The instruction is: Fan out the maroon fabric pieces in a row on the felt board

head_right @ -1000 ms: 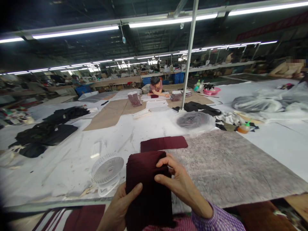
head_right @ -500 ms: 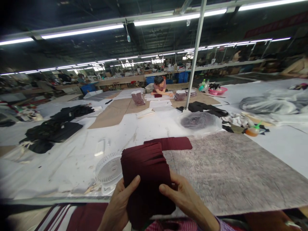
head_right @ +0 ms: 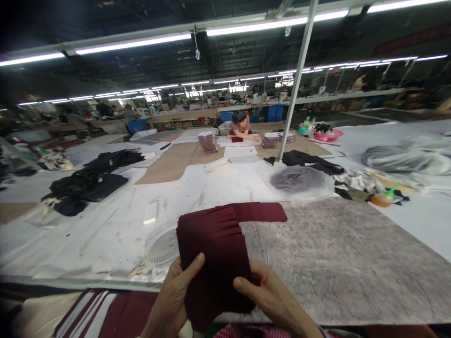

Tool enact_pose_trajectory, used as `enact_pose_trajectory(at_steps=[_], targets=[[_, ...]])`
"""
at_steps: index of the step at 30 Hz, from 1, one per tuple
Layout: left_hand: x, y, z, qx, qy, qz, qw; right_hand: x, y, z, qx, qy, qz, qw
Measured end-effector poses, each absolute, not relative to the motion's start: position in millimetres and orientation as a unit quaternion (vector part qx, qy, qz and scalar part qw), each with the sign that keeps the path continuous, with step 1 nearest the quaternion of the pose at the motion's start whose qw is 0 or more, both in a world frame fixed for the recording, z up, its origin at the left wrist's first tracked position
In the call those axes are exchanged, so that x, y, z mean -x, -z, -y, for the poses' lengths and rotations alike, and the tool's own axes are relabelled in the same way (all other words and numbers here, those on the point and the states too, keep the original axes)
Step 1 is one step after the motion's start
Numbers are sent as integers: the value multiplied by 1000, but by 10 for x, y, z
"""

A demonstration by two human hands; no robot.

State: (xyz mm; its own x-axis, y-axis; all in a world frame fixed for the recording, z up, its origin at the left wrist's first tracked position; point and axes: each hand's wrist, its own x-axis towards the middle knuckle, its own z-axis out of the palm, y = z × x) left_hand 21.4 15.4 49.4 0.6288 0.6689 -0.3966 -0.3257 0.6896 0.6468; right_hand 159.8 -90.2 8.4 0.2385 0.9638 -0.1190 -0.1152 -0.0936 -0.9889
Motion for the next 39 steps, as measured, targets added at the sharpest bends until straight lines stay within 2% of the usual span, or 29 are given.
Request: enact_pose_trajectory(at_steps=[3,8,24,27,31,39], targets=[[-217,-479,-147,-271,-278,-305,869,-1578,-115,844,578,-447,345,590],[-226,-460,-122,-284,-280,-301,866,-1524,-144,820,593,-454,281,603],[-235,-432,-78,-276,-289,-310,862,-1520,-103,878,610,-433,320,582],[-217,-416,-94,-276,-292,-321,858,-1571,-94,883,603,-405,370,579],[-186,-384,-92,-300,-260,-305,866,-1668,-101,882,606,-329,353,633],[-190,-408,-61,-312,-231,-289,875,-1645,-107,849,551,-418,325,645]])
